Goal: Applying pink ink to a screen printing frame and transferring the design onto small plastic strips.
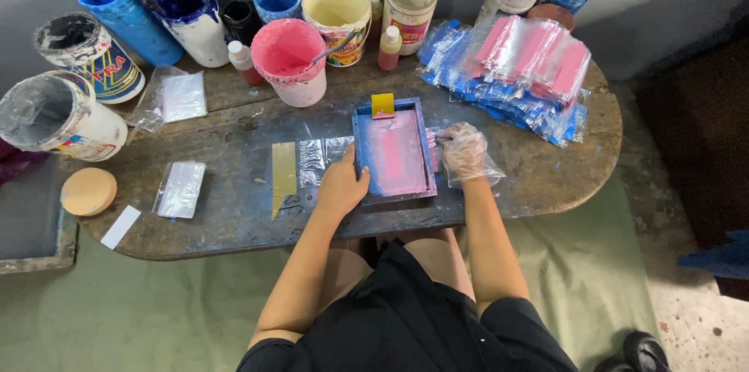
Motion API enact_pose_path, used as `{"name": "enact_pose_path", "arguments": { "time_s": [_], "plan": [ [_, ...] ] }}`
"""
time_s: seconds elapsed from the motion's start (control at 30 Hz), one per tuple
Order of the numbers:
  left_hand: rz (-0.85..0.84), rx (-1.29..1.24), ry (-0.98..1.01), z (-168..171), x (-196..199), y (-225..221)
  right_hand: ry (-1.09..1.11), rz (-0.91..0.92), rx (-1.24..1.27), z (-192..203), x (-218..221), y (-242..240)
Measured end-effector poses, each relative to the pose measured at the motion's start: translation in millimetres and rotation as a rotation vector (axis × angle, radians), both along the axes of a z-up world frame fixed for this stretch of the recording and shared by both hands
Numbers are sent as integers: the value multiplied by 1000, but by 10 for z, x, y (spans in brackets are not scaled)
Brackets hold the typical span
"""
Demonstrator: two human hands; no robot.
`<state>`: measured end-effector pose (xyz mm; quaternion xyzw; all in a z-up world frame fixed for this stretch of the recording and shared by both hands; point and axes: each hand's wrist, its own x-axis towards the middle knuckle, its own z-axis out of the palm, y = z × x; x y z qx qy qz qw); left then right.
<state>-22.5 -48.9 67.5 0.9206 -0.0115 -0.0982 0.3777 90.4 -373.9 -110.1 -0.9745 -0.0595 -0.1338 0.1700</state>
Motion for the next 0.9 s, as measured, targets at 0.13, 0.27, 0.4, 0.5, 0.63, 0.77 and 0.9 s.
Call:
{"name": "enact_pose_path", "arguments": {
  "time_s": [0.13, 0.27, 0.4, 0.5, 0.63, 0.77, 0.9],
  "plan": [
    [-1, -28, -9, 64, -29, 6, -2, -6, -19, 25, 5, 19],
    [-12, -32, -22, 106, -37, 20, 6, 1, -6, -34, 35, -2],
    [6, -26, 1, 184, -67, 34, 29, -18, 3, 17, 19, 29],
    [37, -1, 3, 244, -90, 75, 21, -20, 2, -89, 65, 28],
    [78, 13, -1, 442, -147, 241, -1, -31, -7, -79, 33, 48],
    [135, 93, 22, 406, -164, 469, -6, -3, 0, 80, -60, 86],
    [161, 105, 17, 289, -193, 665, 3, -16, 5, 46, -46, 48]
  ]
}}
